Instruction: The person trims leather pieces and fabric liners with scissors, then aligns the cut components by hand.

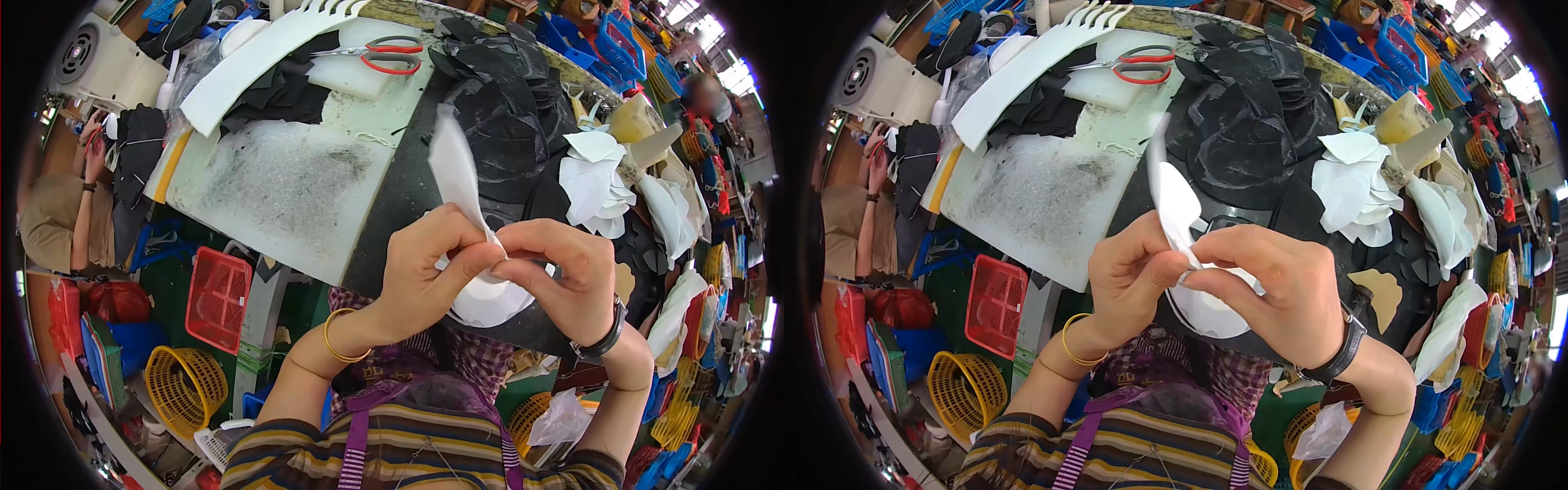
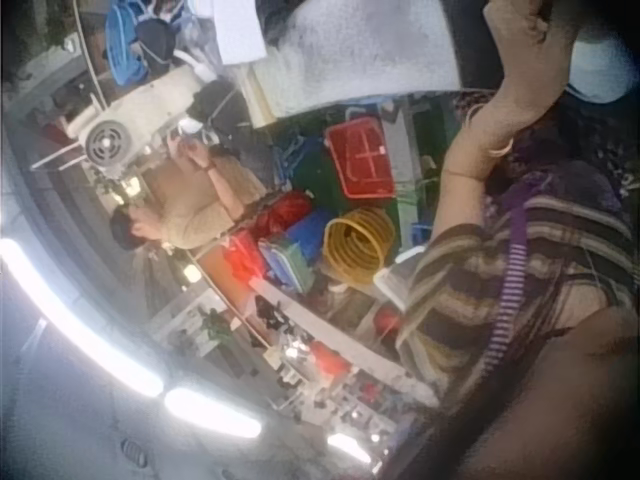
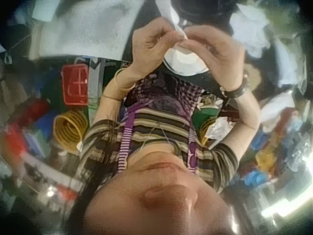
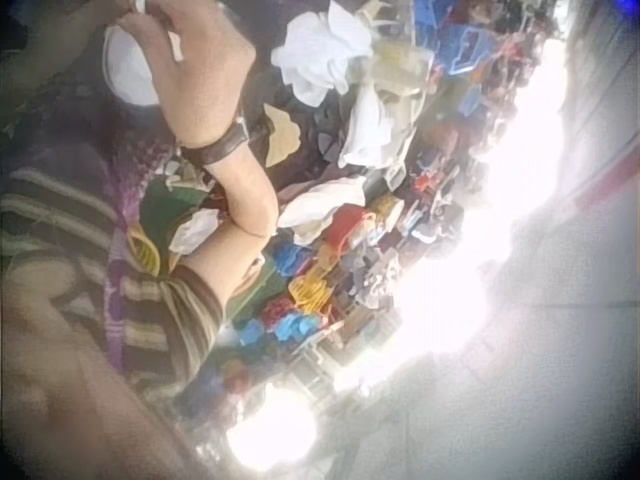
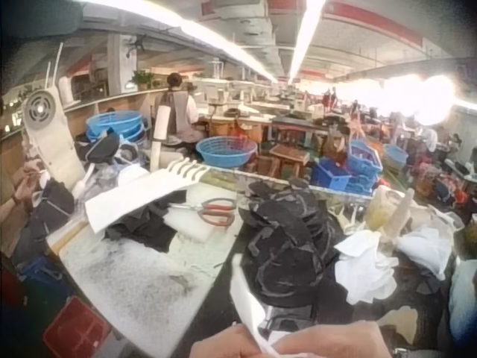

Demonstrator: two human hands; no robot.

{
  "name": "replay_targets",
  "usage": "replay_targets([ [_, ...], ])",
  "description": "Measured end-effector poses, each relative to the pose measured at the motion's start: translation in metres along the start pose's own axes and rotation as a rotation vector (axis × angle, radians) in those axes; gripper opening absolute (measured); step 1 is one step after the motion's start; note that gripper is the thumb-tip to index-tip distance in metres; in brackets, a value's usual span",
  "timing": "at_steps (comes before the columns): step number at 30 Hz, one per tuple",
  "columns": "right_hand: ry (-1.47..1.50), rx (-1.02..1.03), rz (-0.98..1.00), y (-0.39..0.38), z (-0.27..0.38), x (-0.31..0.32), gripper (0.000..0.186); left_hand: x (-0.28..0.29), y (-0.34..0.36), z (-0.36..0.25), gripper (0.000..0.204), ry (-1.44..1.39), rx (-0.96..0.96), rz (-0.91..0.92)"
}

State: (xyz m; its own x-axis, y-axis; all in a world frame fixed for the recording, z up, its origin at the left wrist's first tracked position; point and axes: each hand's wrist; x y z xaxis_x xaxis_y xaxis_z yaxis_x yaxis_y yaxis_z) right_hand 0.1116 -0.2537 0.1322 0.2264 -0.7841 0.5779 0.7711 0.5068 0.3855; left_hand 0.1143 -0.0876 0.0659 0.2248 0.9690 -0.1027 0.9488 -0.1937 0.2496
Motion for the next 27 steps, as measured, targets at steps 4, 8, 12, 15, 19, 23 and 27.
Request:
replay_targets([
  [4, 0.405, -0.375, -0.001, 0.006, -0.004, 0.01, 0.014, -0.004, 0.001, 0.0, 0.011, 0.197, -0.222, -0.071],
  [8, 0.688, -0.601, -0.106, 0.004, -0.024, 0.009, 0.014, -0.012, -0.004, -0.002, 0.009, 0.232, -0.136, -0.063],
  [12, -0.317, 0.188, -0.247, 0.016, -0.031, 0.002, 0.008, -0.003, -0.033, -0.014, 0.014, 0.314, -0.322, 0.193],
  [15, -0.545, -0.054, -0.286, 0.012, -0.023, 0.023, 0.007, 0.056, -0.067, -0.018, 0.011, 0.364, 0.239, 0.075],
  [19, -0.615, 0.202, -0.073, 0.001, 0.003, 0.042, 0.011, 0.092, -0.093, -0.008, 0.016, 0.616, 0.647, 0.347],
  [23, -0.634, 0.735, 0.05, 0.0, 0.008, 0.016, 0.021, 0.069, -0.09, -0.016, 0.06, -0.098, 0.839, 0.534],
  [27, -0.582, 0.707, 0.416, -0.028, 0.009, -0.029, 0.024, -0.002, -0.042, 0.011, 0.078, -0.941, 0.901, 0.282],
])
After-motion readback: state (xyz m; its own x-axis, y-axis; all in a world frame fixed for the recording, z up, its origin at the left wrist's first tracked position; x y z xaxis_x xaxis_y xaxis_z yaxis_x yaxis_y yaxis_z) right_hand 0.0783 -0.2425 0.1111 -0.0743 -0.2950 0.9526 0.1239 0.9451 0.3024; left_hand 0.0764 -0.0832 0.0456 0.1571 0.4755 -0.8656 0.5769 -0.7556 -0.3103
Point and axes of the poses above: each hand's wrist, its own y-axis towards the middle knuckle, its own x-axis out of the back of the hand, z = x × y, and after that the axes turned 10 degrees about x, right-handed
